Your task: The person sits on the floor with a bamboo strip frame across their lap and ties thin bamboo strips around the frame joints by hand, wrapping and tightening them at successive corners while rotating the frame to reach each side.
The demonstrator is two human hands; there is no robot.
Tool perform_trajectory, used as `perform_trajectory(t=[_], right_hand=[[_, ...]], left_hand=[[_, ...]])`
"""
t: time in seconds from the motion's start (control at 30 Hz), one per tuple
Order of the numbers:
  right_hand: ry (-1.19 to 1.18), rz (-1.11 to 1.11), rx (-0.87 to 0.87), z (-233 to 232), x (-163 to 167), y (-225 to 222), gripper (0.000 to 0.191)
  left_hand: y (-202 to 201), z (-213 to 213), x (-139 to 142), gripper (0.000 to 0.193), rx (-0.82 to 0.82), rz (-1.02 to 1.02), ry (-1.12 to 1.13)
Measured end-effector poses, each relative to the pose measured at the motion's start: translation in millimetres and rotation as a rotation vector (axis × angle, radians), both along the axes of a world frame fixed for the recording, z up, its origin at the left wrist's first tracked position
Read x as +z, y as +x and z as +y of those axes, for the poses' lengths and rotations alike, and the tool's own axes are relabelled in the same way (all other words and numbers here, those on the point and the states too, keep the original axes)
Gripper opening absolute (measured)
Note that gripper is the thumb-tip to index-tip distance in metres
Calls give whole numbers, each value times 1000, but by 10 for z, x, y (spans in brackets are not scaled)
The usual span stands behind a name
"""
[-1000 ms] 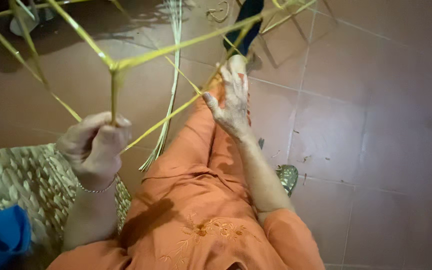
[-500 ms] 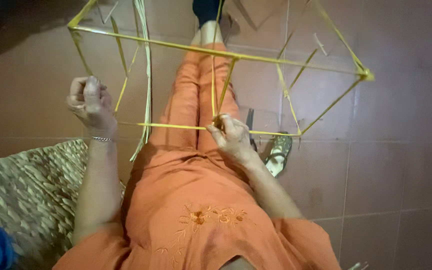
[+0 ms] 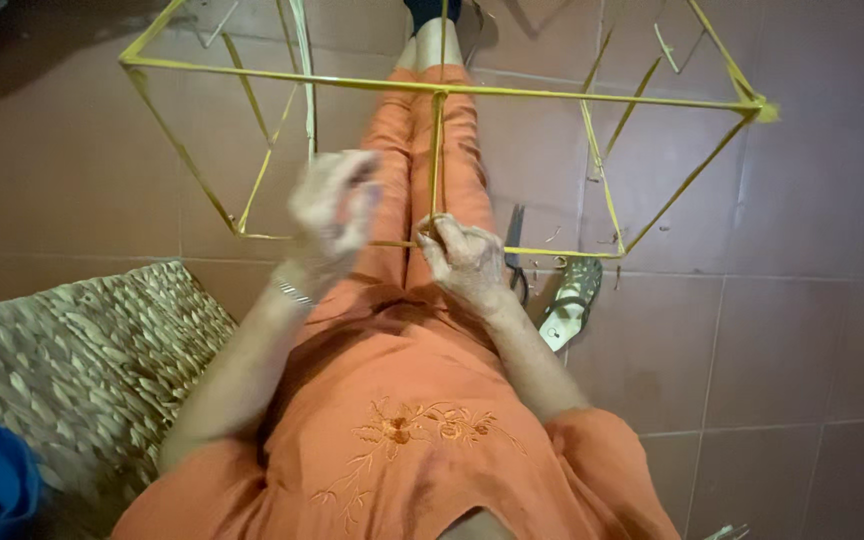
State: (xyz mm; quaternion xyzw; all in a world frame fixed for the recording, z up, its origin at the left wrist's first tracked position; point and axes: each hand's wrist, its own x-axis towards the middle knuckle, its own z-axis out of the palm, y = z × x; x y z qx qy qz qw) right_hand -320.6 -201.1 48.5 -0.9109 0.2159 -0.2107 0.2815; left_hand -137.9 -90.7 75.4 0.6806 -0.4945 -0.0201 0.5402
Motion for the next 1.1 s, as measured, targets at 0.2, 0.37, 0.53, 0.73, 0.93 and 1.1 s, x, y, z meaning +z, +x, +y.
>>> perform_trajectory(t=[0.2,0.37,0.53,0.73,0.93,1.1], right_hand=[[-14,6,-17,132,-45,21,13],[10,-48,-3,193,-301,-23,14],[1,-69,24,261,-720,-179,14],[19,-21,35,286,-976,-333,16],[45,24,65,360,-831,-392,15],[8,64,18,417,-613,-377,21]], left_hand=[[-283,-453,44,26,-37,181,-118],[-280,-496,-98,10,-103,359,-64],[-317,-149,-179,12,-223,145,139],[-447,245,505,13,-208,-309,198],[-216,-155,820,21,-187,-518,0],[-190,-438,558,12,-559,-122,118]])
